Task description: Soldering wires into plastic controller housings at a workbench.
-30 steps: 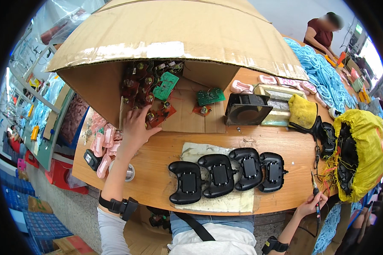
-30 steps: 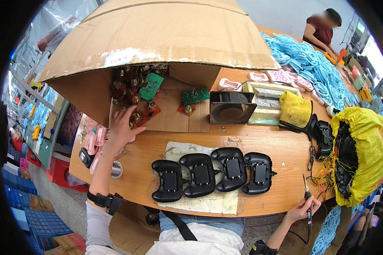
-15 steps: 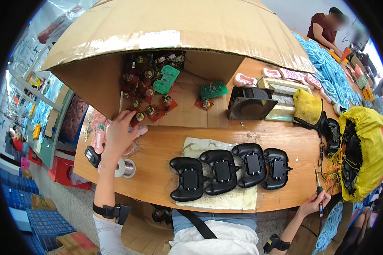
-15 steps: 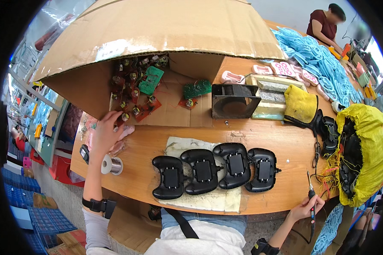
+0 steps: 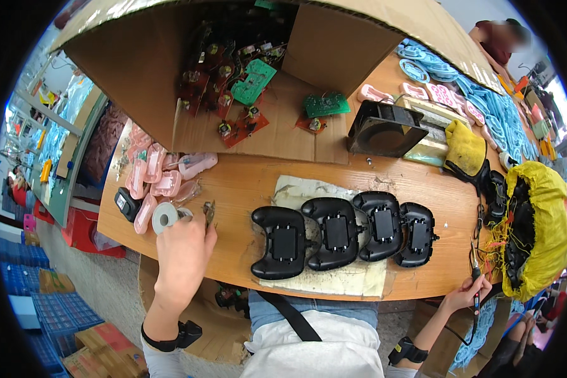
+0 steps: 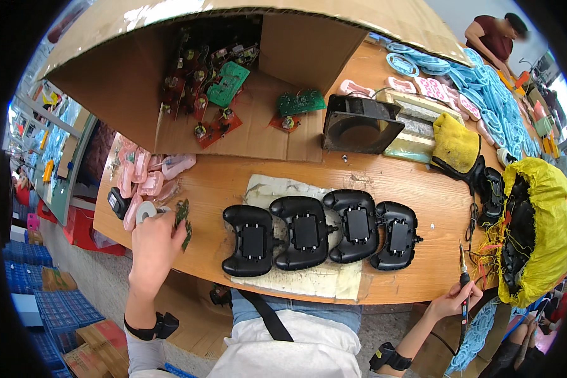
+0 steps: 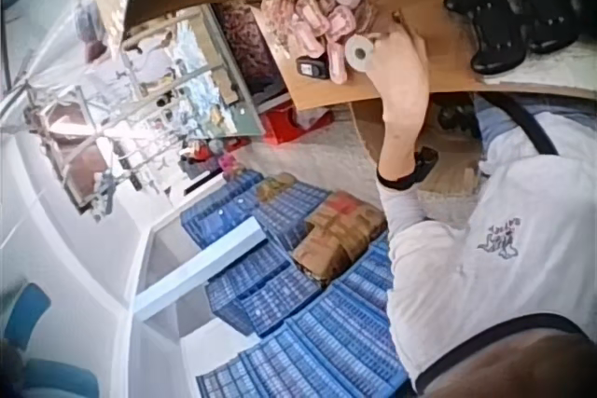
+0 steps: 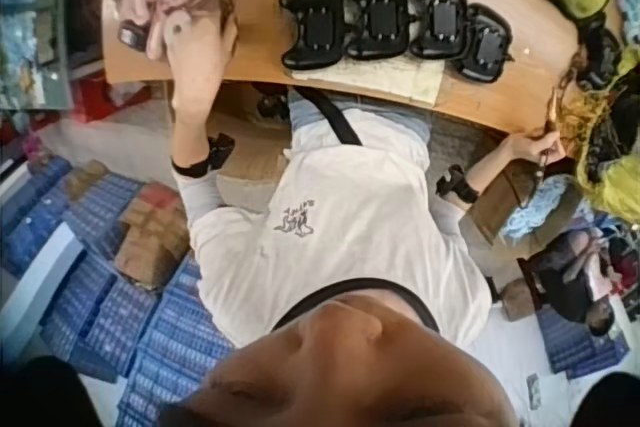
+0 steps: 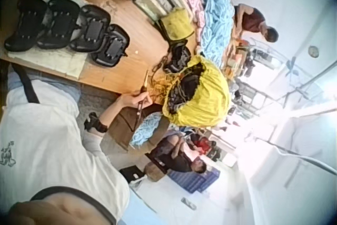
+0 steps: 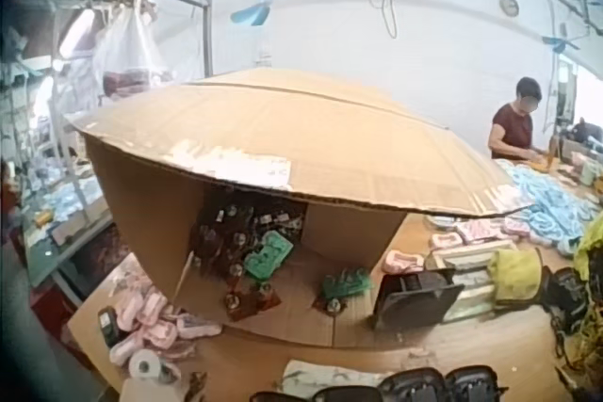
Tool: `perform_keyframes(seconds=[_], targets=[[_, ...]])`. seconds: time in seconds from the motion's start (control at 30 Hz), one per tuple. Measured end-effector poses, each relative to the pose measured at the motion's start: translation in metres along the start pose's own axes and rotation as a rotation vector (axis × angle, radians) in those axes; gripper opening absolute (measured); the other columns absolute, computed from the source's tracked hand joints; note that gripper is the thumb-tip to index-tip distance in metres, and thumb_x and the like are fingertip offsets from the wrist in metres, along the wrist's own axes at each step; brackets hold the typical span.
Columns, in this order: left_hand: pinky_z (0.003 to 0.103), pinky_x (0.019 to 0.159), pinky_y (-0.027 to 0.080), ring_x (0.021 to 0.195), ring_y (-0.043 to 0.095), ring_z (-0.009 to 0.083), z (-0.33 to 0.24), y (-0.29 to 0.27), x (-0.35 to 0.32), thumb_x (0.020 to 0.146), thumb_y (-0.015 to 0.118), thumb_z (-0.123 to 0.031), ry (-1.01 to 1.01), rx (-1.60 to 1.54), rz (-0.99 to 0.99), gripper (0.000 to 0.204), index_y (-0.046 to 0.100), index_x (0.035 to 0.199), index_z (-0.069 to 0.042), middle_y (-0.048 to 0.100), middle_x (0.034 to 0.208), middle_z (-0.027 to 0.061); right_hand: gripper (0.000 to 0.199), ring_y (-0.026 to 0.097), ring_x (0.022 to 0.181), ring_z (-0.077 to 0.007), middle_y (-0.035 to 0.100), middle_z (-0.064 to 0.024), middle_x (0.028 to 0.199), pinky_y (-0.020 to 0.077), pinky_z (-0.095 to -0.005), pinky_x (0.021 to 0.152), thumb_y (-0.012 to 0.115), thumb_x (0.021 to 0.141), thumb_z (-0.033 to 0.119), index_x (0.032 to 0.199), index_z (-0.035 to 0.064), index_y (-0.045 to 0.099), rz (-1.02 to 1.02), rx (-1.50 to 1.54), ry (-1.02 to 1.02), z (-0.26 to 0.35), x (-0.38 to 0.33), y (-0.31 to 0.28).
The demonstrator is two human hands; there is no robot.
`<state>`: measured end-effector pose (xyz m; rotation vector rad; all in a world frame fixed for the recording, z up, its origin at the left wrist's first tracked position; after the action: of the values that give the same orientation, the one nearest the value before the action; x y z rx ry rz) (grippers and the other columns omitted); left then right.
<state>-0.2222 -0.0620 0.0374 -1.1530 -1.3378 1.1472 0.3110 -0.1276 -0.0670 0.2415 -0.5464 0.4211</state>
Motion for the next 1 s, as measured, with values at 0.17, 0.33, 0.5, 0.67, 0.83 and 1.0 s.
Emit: perform_keyframes(seconds=[0.17, 0.33, 0.5, 0.67, 0.83, 1.0], targets=[[0.039, 0.056, 0.048, 0.059, 0.062, 0.0334, 0.002, 0.021, 0.019, 0.085, 0.062, -0.023, 0.001, -0.176, 0.083, 0.024, 0.066, 0.091, 0.0, 0.061, 0.061, 0.0161, 0.018, 0.029, 0.045, -0.0063, 0.034, 0.0002, 0.059, 0.0211, -0.0206, 0.044, 0.051, 0.094, 0.011, 0.078, 0.007, 0.042, 0.022, 0.048, -0.03, 0.01, 0.002, 0.01], [0.037, 0.065, 0.049, 0.074, 0.063, 0.0325, 0.03, 0.027, 0.013, 0.089, 0.057, -0.012, -0.125, -0.63, 0.008, 0.022, 0.062, 0.107, 0.001, 0.065, 0.083, 0.017, 0.018, 0.029, 0.045, -0.0058, 0.036, -0.0009, 0.059, 0.0209, -0.0202, 0.043, 0.05, 0.094, 0.011, 0.079, 0.0068, 0.042, 0.051, 0.079, -0.038, 0.025, 0.001, 0.017], [0.038, 0.084, 0.045, 0.099, 0.057, 0.0357, 0.026, 0.041, -0.005, 0.085, 0.058, -0.005, 0.087, -0.534, -0.031, 0.03, 0.057, 0.115, -0.002, 0.059, 0.109, 0.0174, 0.017, 0.03, 0.045, -0.0055, 0.037, -0.0016, 0.056, 0.0221, -0.0186, 0.043, 0.048, 0.095, 0.013, 0.081, 0.0054, 0.042, 0.127, 0.181, -0.011, 0.045, -0.006, 0.032], [0.039, 0.096, 0.04, 0.112, 0.05, 0.0351, 0.017, 0.059, 0.005, 0.083, 0.06, -0.005, 0.016, -0.641, -0.083, 0.039, 0.054, 0.122, -0.004, 0.055, 0.12, 0.0166, 0.016, 0.029, 0.044, -0.0055, 0.036, -0.0013, 0.056, 0.0234, -0.0183, 0.044, 0.047, 0.095, 0.013, 0.082, 0.0054, 0.042, 0.235, 0.198, -0.05, 0.069, -0.018, 0.053], [0.039, 0.098, 0.037, 0.115, 0.047, 0.0335, 0.016, 0.067, 0.018, 0.083, 0.061, -0.006, 0.108, -0.698, -0.002, 0.041, 0.053, 0.123, -0.004, 0.054, 0.123, 0.0157, 0.016, 0.029, 0.043, -0.0057, 0.035, -0.0008, 0.055, 0.0244, -0.0185, 0.044, 0.047, 0.094, 0.013, 0.081, 0.006, 0.041, 0.269, 0.214, -0.043, 0.079, -0.031, 0.069], [0.039, 0.095, 0.039, 0.108, 0.048, 0.0344, 0.021, 0.07, 0.016, 0.083, 0.061, -0.006, 0.128, -0.762, 0.082, 0.041, 0.054, 0.123, -0.005, 0.054, 0.119, 0.0155, 0.017, 0.029, 0.042, -0.0049, 0.035, 0.0004, 0.054, 0.0246, -0.0189, 0.043, 0.047, 0.093, 0.014, 0.08, 0.0073, 0.04, 0.365, 0.225, -0.024, 0.081, -0.041, 0.081]])
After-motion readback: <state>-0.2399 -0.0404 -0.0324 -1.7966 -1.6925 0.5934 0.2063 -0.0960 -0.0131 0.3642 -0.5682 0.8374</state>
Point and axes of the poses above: each hand's wrist, its own x-axis towards the middle knuckle, its own y-axis out of the palm, z = x × y, the point moved 3 cm from there along x, towards the middle knuckle
